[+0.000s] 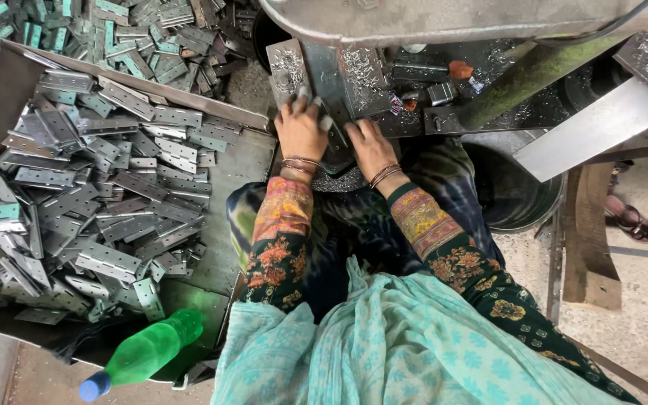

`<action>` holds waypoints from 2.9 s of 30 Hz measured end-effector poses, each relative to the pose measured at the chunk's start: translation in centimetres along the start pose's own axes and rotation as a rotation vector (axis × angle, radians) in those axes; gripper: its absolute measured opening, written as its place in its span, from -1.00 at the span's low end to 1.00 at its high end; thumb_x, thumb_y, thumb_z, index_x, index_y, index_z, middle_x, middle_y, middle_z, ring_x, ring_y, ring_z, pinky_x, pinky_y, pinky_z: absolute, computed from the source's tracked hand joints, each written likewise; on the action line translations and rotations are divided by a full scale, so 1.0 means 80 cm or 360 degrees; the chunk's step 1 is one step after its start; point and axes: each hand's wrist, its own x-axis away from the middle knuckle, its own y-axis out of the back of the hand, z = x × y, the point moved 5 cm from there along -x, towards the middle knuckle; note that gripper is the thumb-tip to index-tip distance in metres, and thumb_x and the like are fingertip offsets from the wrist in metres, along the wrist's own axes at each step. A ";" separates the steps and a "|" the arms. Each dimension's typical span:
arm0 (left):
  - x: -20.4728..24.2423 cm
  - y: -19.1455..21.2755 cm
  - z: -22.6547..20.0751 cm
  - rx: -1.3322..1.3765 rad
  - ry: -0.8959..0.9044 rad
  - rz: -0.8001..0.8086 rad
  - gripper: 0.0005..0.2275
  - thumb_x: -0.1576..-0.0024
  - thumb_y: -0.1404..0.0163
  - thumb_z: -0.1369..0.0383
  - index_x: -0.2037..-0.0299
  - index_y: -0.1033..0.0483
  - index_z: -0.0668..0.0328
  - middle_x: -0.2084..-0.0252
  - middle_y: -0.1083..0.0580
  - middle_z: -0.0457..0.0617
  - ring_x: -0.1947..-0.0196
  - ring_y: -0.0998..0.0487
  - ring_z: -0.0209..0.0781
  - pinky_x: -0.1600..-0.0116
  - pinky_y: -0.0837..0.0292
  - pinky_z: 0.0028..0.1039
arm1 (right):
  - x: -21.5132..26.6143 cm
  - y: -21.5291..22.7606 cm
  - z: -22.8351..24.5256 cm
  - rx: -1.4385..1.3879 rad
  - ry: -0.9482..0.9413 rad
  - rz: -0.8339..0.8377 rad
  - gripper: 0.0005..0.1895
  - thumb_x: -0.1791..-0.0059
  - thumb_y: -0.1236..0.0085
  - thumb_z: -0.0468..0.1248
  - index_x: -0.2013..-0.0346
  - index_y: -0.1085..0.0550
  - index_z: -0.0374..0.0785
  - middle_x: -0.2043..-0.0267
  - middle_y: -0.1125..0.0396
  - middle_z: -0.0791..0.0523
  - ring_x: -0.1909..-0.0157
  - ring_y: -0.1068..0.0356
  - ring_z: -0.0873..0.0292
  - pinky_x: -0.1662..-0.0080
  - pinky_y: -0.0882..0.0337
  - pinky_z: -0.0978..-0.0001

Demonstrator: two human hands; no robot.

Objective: The person sits on the floor and repeatedly places small metal brackets into a machine, activates the mechanism, and removes the processed parts. The person handles the metal pieces one at a time and places them into a nearby bin.

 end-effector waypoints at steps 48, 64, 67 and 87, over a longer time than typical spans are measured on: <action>-0.018 -0.082 -0.011 -0.0747 -0.0185 0.0509 -0.72 -0.19 0.06 0.21 0.00 -0.66 -0.03 -0.24 -0.47 -0.05 -0.45 -0.13 0.16 -0.35 0.39 0.53 | 0.164 -0.020 -0.041 -0.0155 -0.0871 0.0884 -0.18 0.12 -0.30 -0.02 -0.34 -0.15 -0.14 0.11 -0.46 -0.15 0.08 -0.48 -0.25 0.09 -0.49 -0.09; -0.013 -0.092 -0.001 -0.0495 -0.0008 0.0509 -0.69 -0.17 0.07 0.30 -0.08 -0.58 0.08 -0.32 -0.33 -0.16 -0.52 0.06 0.15 -0.39 0.31 0.49 | 0.164 -0.005 -0.050 -0.0109 -0.0948 0.1063 -0.11 0.07 -0.22 -0.03 -0.45 -0.04 -0.19 0.12 -0.47 -0.21 0.10 -0.51 -0.27 0.06 -0.52 -0.09; -0.031 -0.095 0.000 -0.0454 0.0014 0.0494 -0.70 -0.17 0.07 0.33 -0.08 -0.59 0.09 -0.34 -0.32 -0.15 -0.51 0.04 0.15 -0.41 0.29 0.48 | 0.155 0.002 -0.046 -0.0045 -0.0897 0.1028 -0.12 0.07 -0.22 -0.03 -0.43 -0.06 -0.19 0.14 -0.47 -0.20 0.11 -0.50 -0.28 0.06 -0.52 -0.09; -0.054 -0.082 0.002 -0.0530 0.0120 0.0475 -0.68 -0.17 0.10 0.32 -0.10 -0.58 0.03 -0.38 -0.32 -0.17 -0.54 0.16 0.20 -0.39 0.39 0.51 | 0.167 -0.007 -0.053 -0.0072 -0.0953 0.1102 -0.12 0.03 -0.17 -0.01 -0.48 -0.02 -0.18 0.19 -0.51 -0.19 0.14 -0.54 -0.25 0.07 -0.53 -0.07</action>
